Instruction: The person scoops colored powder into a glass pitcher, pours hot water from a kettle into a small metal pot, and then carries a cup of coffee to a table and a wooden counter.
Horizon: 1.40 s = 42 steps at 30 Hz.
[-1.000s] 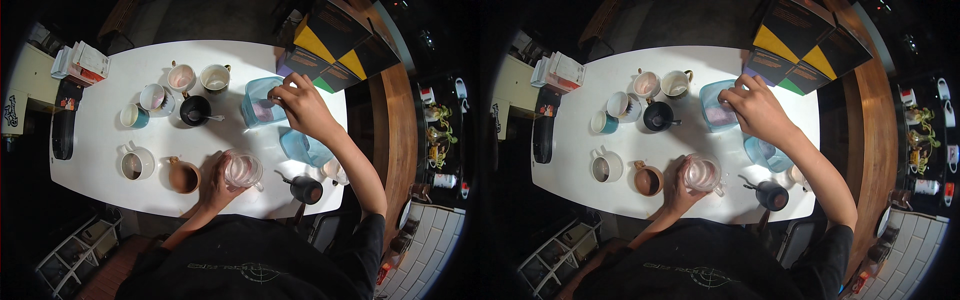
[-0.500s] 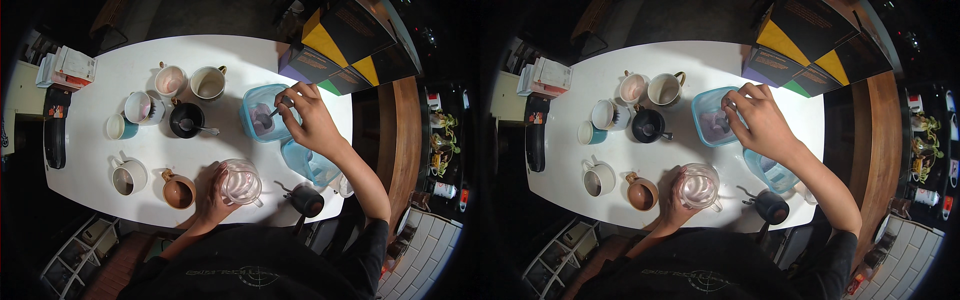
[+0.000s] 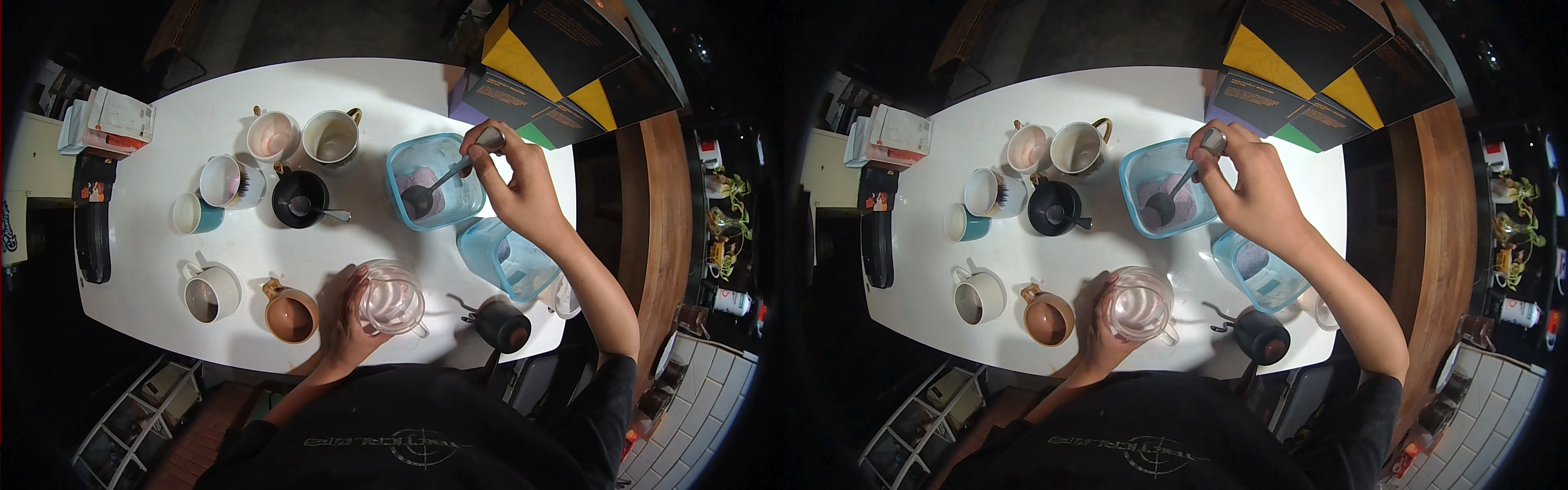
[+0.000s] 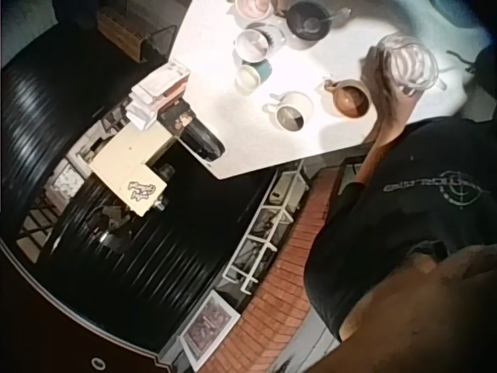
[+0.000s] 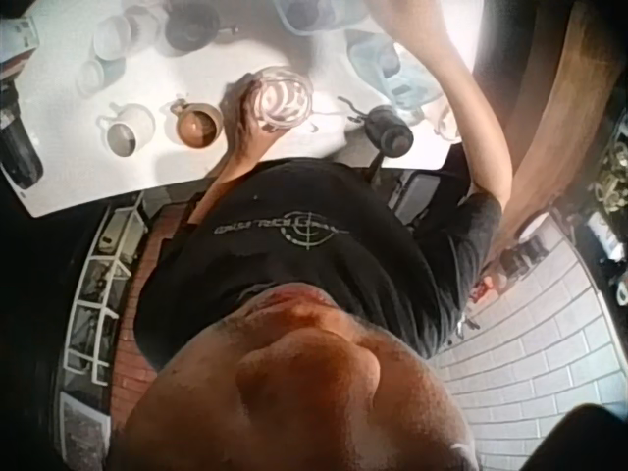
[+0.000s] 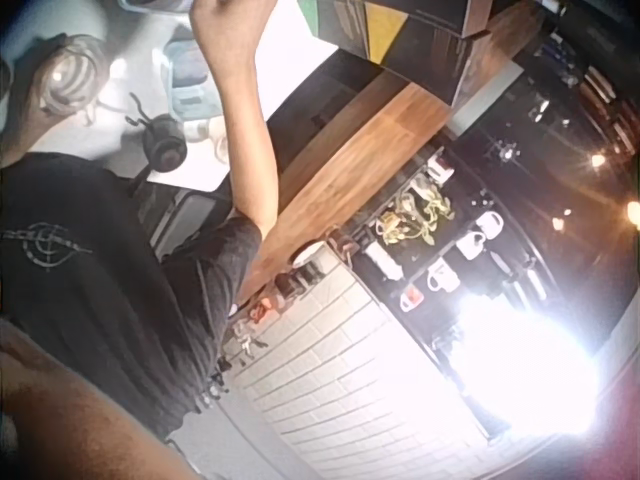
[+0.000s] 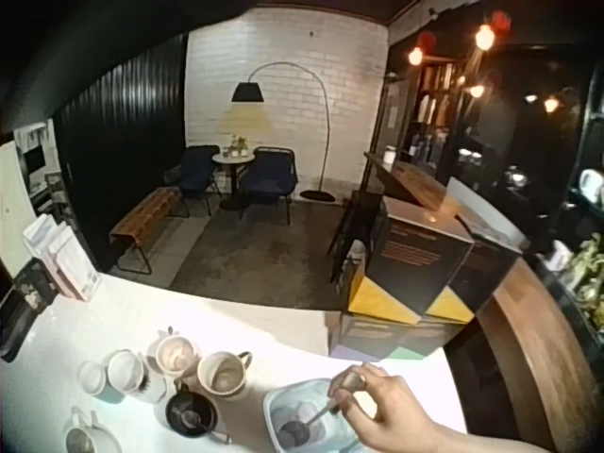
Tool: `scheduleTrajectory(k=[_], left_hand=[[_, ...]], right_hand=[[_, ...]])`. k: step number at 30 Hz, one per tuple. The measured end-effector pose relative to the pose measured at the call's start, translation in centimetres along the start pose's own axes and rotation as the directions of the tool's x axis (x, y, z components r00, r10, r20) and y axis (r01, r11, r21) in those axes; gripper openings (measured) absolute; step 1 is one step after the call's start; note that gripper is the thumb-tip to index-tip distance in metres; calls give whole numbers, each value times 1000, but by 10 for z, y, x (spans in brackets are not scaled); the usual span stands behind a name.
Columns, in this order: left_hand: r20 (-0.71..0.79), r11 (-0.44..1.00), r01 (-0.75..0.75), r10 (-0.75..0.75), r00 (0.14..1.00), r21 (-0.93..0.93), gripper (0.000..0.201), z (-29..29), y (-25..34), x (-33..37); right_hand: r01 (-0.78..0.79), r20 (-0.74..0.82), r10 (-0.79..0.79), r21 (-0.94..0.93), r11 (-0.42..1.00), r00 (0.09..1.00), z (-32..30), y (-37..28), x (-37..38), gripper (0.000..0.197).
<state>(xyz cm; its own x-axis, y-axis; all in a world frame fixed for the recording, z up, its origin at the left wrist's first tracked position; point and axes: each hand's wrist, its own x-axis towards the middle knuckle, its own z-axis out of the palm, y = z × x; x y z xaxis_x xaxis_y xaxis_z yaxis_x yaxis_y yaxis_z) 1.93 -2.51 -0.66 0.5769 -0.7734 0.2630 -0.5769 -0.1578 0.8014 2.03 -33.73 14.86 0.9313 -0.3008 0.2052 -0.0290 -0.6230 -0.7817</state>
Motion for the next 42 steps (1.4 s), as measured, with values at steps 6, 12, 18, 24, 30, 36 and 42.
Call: scheduleTrajectory(k=[6, 12, 18, 24, 30, 36, 42], left_hand=[[-14, 999, 0, 0, 1000, -35, 108, 2, -1, -1], [-41, 1000, -12, 12, 999, 3, 102, 5, -4, -3], [-37, 998, -46, 48, 998, 31, 104, 4, -3, -3], [-45, 1000, -29, 29, 999, 6, 108, 5, -1, -4], [-45, 999, -30, 31, 998, 19, 109, 6, -1, -5], [-21, 1000, -23, 23, 1000, 3, 112, 6, -2, -5], [-50, 994, -48, 53, 997, 96, 108, -5, 11, 0]], right_hand=[[-111, -23, 111, 29, 993, 994, -11, 3, -1, 15], [-233, -87, 253, 193, 953, 964, -18, 20, -4, 19], [-281, -119, 314, 231, 932, 942, -29, 18, -6, 24], [-363, -160, 413, 269, 892, 897, -42, 22, -12, 22], [-342, -189, 470, 468, 815, 862, -56, 25, -27, 19], [-250, -199, 415, 548, 798, 888, -69, 11, -54, 18], [-267, -227, 414, 482, 834, 882, -52, -32, -90, 20]])
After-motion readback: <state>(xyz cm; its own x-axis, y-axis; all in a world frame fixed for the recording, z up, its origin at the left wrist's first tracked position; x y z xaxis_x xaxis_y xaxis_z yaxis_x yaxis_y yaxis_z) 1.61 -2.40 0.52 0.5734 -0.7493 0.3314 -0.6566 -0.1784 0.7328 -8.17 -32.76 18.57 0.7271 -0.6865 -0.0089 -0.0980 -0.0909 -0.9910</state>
